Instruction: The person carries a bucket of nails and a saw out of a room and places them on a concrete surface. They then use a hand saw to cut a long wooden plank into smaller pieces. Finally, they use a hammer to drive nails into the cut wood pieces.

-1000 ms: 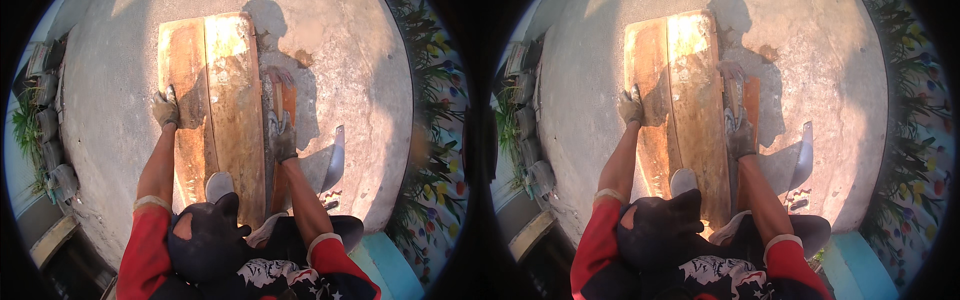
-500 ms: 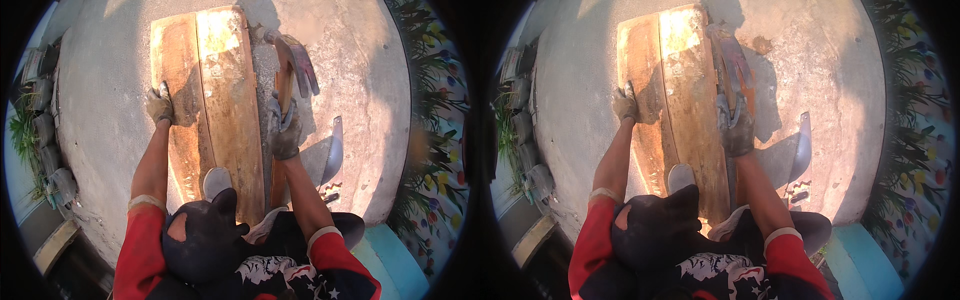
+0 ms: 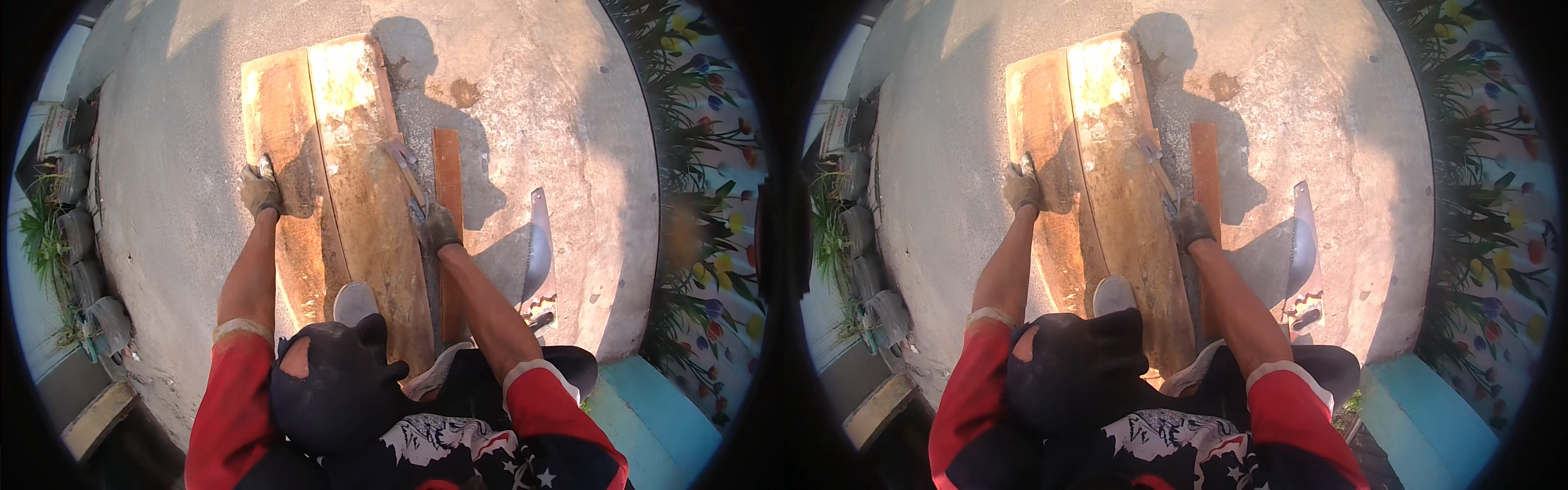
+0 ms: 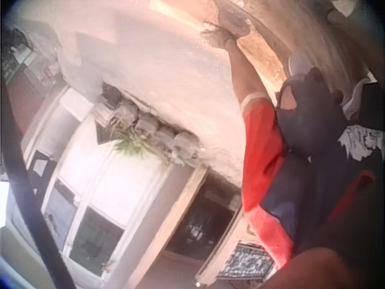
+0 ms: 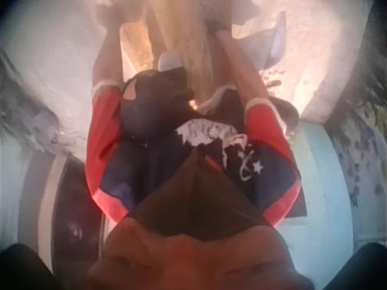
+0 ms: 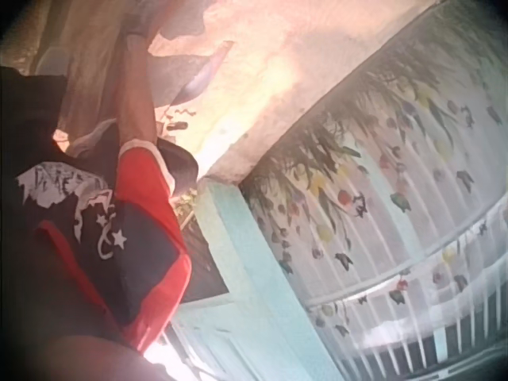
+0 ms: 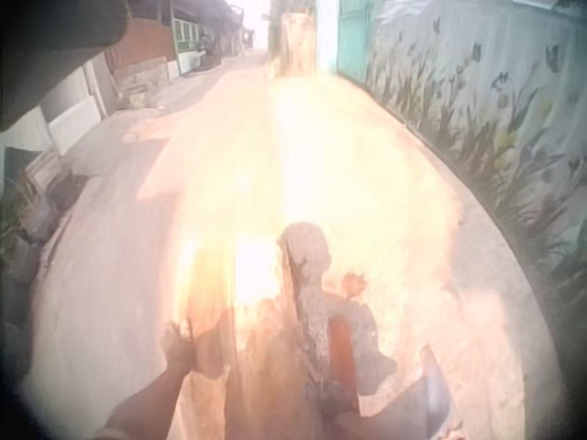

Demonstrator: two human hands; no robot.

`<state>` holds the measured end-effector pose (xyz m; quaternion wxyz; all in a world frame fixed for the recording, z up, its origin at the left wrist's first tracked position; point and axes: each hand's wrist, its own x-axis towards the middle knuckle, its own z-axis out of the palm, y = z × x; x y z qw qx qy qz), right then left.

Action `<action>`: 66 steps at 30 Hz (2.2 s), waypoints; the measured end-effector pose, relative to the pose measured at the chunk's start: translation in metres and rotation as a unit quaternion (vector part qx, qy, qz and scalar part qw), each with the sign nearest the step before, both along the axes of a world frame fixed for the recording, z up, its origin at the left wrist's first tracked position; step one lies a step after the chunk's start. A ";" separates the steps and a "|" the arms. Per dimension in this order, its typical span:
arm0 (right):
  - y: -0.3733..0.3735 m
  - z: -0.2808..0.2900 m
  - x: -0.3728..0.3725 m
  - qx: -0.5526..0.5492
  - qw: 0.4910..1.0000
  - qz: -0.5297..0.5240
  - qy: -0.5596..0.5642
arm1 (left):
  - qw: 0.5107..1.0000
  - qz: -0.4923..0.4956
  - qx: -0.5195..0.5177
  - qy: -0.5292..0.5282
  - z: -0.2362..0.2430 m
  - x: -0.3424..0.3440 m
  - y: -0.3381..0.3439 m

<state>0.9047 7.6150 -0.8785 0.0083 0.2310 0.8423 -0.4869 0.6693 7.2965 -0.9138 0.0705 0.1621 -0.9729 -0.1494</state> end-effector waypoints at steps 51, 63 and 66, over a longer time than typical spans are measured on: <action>0.041 0.127 0.640 -0.229 0.796 -0.543 -0.135 | 0.742 -0.576 0.177 -0.295 0.140 0.206 0.181; 0.210 0.120 0.264 -0.291 0.946 -0.114 -0.085 | 0.728 -0.522 0.267 -0.356 0.111 0.227 0.202; 0.201 0.063 0.176 -0.163 0.973 -0.036 -0.161 | 0.743 -0.522 0.261 -0.328 0.106 0.224 0.202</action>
